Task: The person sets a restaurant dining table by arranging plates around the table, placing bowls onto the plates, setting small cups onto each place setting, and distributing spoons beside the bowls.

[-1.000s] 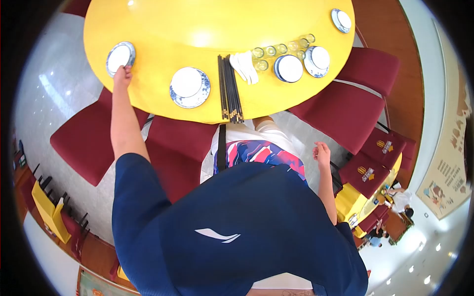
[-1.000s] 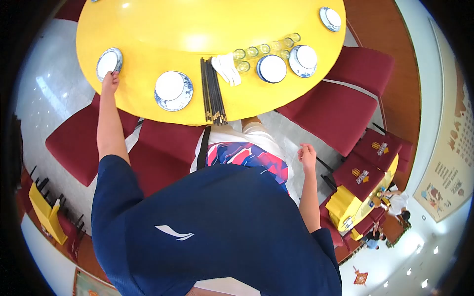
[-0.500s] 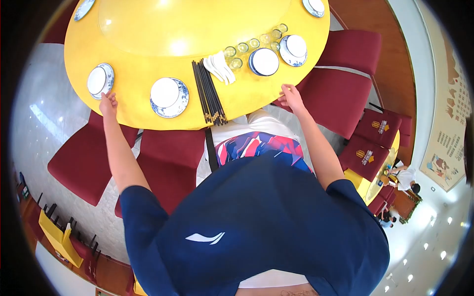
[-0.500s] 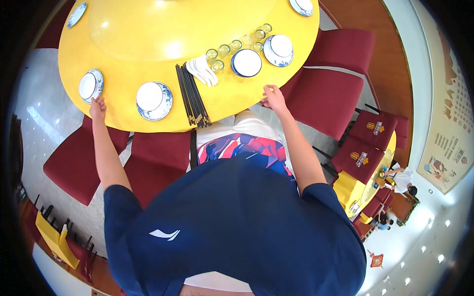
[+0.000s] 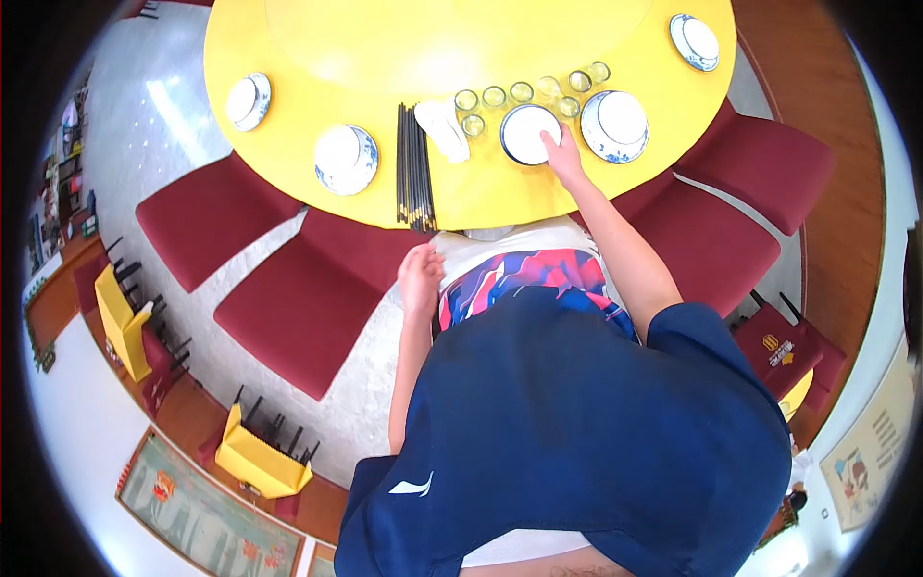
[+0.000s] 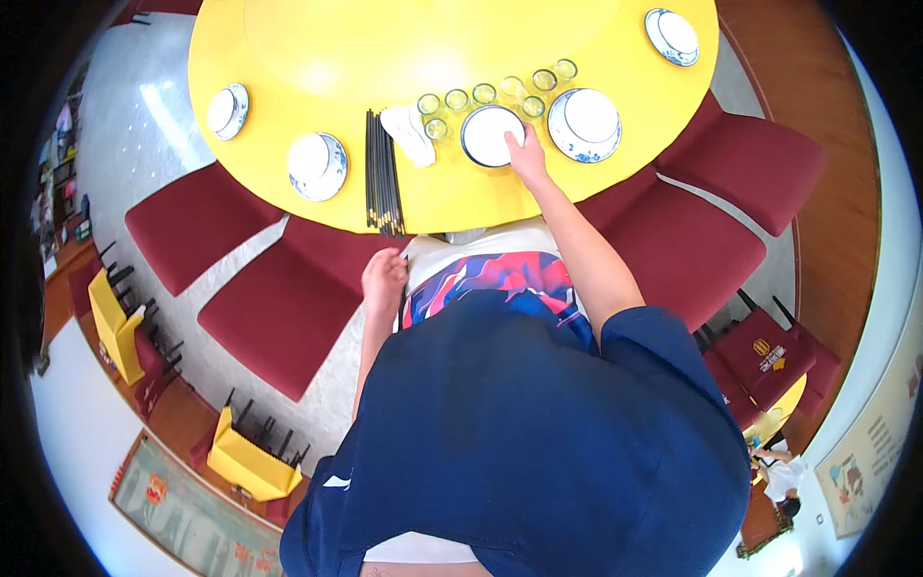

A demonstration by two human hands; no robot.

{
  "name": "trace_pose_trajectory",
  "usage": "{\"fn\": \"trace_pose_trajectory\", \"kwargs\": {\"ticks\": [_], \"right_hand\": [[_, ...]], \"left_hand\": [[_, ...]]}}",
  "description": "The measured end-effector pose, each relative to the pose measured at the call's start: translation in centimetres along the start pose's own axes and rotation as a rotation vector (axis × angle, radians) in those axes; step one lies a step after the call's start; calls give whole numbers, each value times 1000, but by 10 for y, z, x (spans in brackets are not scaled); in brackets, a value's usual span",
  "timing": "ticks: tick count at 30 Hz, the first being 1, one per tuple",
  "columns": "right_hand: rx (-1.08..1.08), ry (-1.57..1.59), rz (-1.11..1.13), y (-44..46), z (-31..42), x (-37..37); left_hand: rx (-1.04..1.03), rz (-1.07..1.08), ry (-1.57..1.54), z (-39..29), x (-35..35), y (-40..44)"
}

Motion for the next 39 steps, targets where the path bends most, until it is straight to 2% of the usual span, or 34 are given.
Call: {"fn": "trace_pose_trajectory", "kwargs": {"ticks": [4,6,10,13,16,19,21,25,27,34,39], "right_hand": [[45,14,89,-5,16,7],[170,-90,129,-8,24,15],[167,-79,220,-47,61,39],[64,-18,355,-89,88,50],[140,-83,495,-123,106,49],[168,-2,628,-163,114,44],[238,-26,680,-189,118,36],[214,-118,815,-258,118,20],[171,-156,873,-295,121,13],[315,-388,1007,-432,109,-51],[411,-585,1184,-535,91,-114]], "left_hand": [[-49,74,21,15,-87,2],[-110,125,47,9,-115,15],[-264,24,222,-25,-159,20],[-354,143,259,-35,-180,10],[-523,452,234,-32,-191,-10],[-458,460,151,-19,-172,-38],[-488,387,212,-14,-148,-59],[-549,424,214,-5,-97,-110],[-498,427,196,5,-66,-135],[-515,372,-54,56,77,-205],[-630,306,-231,104,192,-258]]}}
Point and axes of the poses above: each hand's wrist, its own y-axis towards the middle knuckle, its own x-axis out of the back of the hand, z = x × y, the point moved 5 cm from there along y, towards the middle knuckle, and after that the axes turned 5 degrees about y, right-handed, at the moved point
